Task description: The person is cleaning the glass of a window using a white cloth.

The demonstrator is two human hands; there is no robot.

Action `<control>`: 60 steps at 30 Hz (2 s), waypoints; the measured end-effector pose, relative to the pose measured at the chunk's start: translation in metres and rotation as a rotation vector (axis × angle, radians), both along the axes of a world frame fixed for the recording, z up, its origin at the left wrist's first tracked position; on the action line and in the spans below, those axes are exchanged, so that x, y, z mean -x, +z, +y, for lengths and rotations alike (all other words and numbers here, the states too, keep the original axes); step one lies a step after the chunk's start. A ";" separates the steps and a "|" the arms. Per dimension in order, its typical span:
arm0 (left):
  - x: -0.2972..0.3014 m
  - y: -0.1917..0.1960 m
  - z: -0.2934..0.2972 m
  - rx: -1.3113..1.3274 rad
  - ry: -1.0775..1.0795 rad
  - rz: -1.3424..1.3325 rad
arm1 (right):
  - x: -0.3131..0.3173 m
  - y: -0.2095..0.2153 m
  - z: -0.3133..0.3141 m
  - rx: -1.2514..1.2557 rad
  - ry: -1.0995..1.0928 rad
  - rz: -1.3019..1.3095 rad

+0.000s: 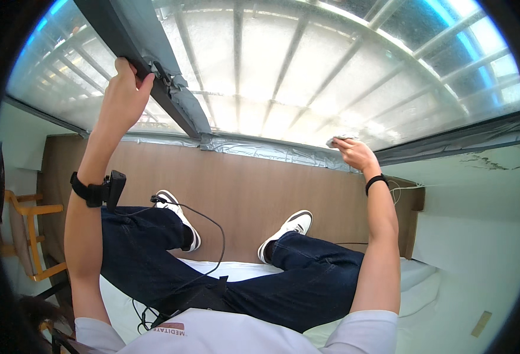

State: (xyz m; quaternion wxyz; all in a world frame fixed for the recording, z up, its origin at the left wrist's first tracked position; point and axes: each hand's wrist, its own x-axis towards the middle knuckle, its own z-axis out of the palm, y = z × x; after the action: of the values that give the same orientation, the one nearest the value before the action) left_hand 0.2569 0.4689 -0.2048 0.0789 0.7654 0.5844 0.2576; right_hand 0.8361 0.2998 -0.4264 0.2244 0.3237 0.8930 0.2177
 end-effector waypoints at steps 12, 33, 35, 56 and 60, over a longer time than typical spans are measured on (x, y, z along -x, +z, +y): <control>0.001 -0.010 0.003 -0.109 -0.039 -0.016 | 0.046 0.100 -0.049 -0.303 -0.115 0.473; -0.014 -0.005 0.003 -0.060 0.187 0.119 | -0.069 0.209 -0.010 -1.449 -0.196 1.614; -0.010 -0.004 0.003 -0.008 0.221 0.080 | -0.060 0.190 -0.005 -1.450 -0.196 1.689; -0.027 0.006 -0.007 -0.009 0.255 0.097 | 0.006 -0.071 0.014 -1.572 -0.982 2.099; -0.032 0.008 -0.012 0.020 0.275 0.123 | 0.019 -0.079 0.012 -1.503 -1.202 2.367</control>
State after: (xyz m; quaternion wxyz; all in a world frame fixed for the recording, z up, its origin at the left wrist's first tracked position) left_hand 0.2885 0.4571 -0.1964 0.0143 0.6918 0.6899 0.2127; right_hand 0.8168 0.3115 -0.5058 -0.7556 0.6454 -0.0200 0.1102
